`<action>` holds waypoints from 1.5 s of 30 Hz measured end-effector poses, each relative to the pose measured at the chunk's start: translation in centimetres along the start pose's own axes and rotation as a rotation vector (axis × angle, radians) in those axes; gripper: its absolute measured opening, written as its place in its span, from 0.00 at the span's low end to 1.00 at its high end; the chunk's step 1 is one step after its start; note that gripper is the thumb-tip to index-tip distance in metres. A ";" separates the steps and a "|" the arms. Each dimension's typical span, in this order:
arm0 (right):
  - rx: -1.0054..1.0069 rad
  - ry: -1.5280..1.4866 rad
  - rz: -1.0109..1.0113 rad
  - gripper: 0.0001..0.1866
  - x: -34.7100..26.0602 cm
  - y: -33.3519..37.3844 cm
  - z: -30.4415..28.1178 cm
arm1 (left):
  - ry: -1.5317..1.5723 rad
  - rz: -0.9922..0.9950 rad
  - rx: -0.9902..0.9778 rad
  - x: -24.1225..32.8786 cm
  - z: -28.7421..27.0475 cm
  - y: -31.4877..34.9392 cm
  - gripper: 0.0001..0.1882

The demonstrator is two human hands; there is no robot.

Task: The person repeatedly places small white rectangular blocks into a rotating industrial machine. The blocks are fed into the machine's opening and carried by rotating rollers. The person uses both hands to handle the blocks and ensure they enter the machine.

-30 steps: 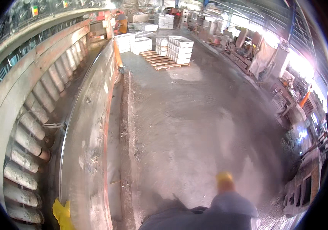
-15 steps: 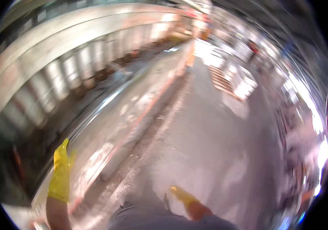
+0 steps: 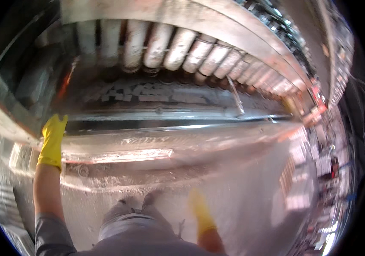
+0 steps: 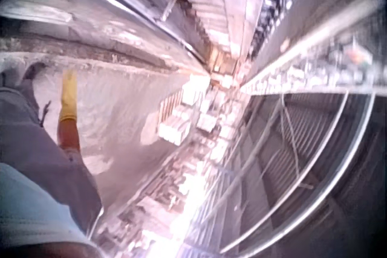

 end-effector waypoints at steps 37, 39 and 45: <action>-0.739 0.736 0.012 0.24 -32.1 -27.6 6.8 | 0.167 -0.083 0.367 -0.1 1.0 2.6 0.23; -0.648 0.668 -0.070 0.25 -33.5 -26.0 5.1 | 0.191 -0.088 0.361 0.0 1.2 2.3 0.23; -0.568 0.666 -0.161 0.27 -33.6 -27.3 4.3 | 0.134 -0.084 0.383 0.2 1.1 1.5 0.23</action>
Point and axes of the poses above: each hand's wrist, its own y-axis away from the middle knuckle, its own z-axis out of the palm, x = y × z, the point moved 7 cm from there along -y, towards the middle knuckle, and after that the axes turned 3 degrees about y, right-handed, at the moved point
